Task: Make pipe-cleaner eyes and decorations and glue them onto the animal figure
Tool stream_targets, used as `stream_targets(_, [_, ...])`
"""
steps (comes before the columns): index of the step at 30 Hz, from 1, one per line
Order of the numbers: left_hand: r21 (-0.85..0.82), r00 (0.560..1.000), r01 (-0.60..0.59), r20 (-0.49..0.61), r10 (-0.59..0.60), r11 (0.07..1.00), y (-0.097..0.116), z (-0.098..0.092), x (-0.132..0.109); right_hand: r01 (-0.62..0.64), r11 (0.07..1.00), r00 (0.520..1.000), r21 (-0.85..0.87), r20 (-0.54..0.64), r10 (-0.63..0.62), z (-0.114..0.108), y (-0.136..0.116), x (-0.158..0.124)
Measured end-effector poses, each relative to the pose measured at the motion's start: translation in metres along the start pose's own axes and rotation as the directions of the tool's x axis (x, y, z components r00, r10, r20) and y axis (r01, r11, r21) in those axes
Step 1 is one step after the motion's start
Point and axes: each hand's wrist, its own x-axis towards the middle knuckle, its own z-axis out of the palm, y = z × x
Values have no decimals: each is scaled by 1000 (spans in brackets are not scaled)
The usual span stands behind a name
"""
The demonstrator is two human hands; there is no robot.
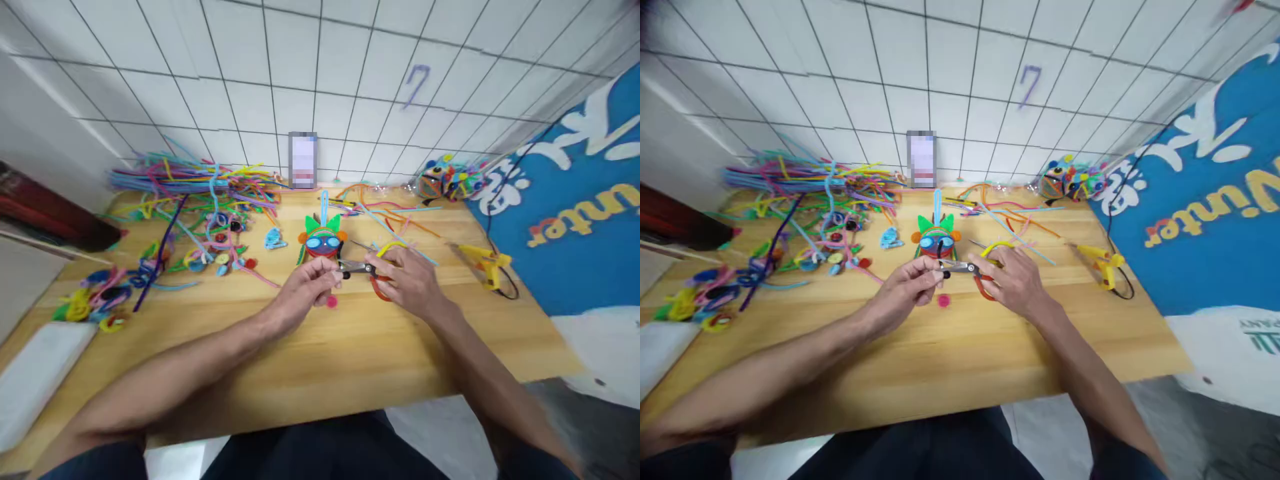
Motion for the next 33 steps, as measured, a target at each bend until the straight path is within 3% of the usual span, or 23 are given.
stream_targets(8, [82,998,-55,-28,58,995,-9,-6,2,6,999,1000,50,-9,-6,6,0,-2])
stream_targets(13, [164,989,-97,-93,113,982,-11,-7,3,-4,1000,1000,-11,-10,4,10,-3,-4])
stream_targets(20, [213,985,-117,-97,140,970,-7,-5,2,-24,999,1000,-37,-18,23,16,-7,-8])
stream_targets(33, [182,982,-113,-130,138,977,-13,-1,-2,-84,996,995,-2,-58,84,20,-22,-8])
